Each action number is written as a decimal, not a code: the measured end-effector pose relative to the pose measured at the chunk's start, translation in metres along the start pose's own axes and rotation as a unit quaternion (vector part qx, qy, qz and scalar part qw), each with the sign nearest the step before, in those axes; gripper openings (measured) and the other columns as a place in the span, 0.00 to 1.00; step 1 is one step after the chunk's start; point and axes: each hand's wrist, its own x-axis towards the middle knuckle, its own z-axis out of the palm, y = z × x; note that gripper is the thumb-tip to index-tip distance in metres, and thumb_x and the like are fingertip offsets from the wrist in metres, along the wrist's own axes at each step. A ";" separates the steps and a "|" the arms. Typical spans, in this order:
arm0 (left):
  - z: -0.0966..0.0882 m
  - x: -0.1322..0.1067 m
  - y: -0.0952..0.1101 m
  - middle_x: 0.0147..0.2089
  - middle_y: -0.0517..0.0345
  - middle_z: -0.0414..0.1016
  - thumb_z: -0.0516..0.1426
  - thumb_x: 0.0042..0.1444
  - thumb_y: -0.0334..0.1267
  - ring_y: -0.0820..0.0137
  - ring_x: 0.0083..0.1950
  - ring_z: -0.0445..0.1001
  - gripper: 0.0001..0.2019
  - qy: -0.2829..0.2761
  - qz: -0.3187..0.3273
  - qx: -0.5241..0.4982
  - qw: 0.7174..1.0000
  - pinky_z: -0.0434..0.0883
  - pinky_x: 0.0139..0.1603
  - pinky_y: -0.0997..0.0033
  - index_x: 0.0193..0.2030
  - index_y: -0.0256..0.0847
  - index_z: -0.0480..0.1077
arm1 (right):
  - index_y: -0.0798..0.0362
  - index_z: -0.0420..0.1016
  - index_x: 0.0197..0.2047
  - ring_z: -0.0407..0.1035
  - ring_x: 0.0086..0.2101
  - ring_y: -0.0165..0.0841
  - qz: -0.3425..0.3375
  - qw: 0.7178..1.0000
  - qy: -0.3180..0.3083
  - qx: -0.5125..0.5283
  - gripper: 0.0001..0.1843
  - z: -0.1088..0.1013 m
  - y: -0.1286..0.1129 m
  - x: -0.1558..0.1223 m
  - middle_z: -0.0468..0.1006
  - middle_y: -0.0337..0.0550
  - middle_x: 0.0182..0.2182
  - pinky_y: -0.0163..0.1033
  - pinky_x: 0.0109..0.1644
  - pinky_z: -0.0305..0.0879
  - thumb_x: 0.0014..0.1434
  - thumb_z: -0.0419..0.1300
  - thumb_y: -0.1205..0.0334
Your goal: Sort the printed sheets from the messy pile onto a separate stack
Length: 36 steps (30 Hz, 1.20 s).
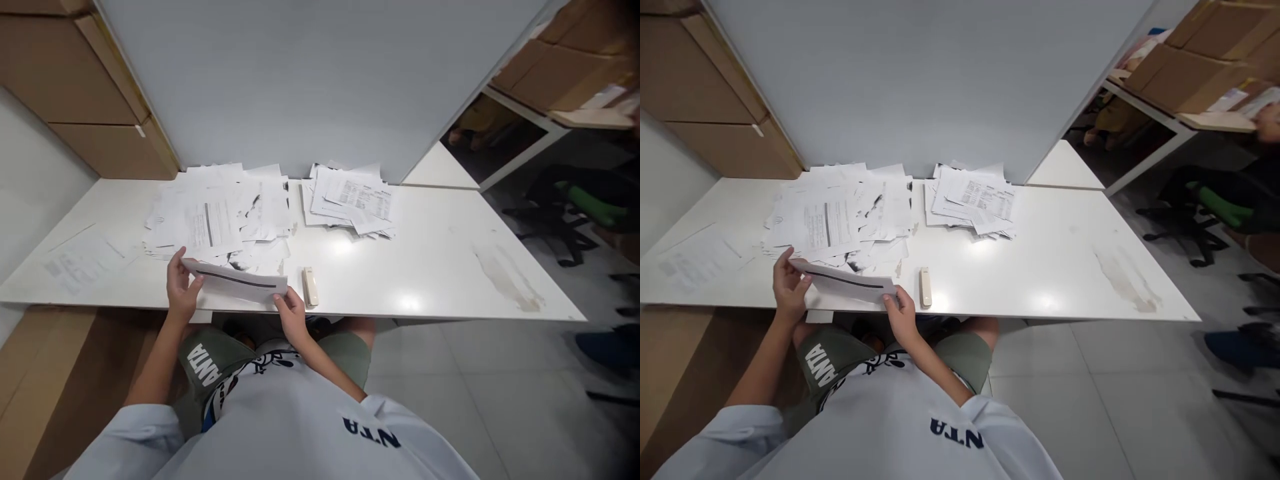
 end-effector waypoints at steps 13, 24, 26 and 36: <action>0.115 -0.063 0.067 0.36 0.58 0.75 0.55 0.63 0.47 0.70 0.31 0.76 0.20 -0.279 -0.184 -0.118 0.935 0.74 0.31 0.71 0.58 0.43 0.60 | 0.53 0.80 0.32 0.68 0.30 0.36 0.145 0.978 0.124 -0.087 0.22 -0.176 -0.039 -0.070 0.79 0.42 0.29 0.39 0.33 0.64 0.44 0.68 0.41; 0.183 -0.051 0.049 0.67 0.41 0.64 0.50 0.66 0.43 0.52 0.71 0.57 0.22 -0.398 0.162 0.184 0.884 0.60 0.69 0.46 0.64 0.37 0.64 | 0.54 0.81 0.31 0.73 0.29 0.39 0.283 0.942 0.179 -0.035 0.24 -0.239 -0.033 -0.091 0.82 0.45 0.28 0.41 0.34 0.67 0.33 0.73 0.46; 0.187 -0.046 0.049 0.71 0.43 0.58 0.48 0.68 0.45 0.51 0.75 0.48 0.24 -0.442 0.169 0.185 0.861 0.56 0.71 0.46 0.67 0.38 0.62 | 0.54 0.81 0.31 0.73 0.30 0.40 0.279 0.944 0.174 -0.033 0.24 -0.240 -0.035 -0.084 0.82 0.46 0.29 0.42 0.35 0.68 0.33 0.73 0.46; 0.184 -0.046 0.042 0.75 0.41 0.49 0.52 0.66 0.40 0.49 0.78 0.34 0.25 -0.480 0.169 0.179 0.842 0.56 0.71 0.41 0.68 0.39 0.58 | 0.55 0.82 0.35 0.74 0.32 0.42 0.219 0.963 0.159 -0.010 0.27 -0.234 -0.033 -0.057 0.82 0.47 0.32 0.42 0.37 0.69 0.36 0.73 0.44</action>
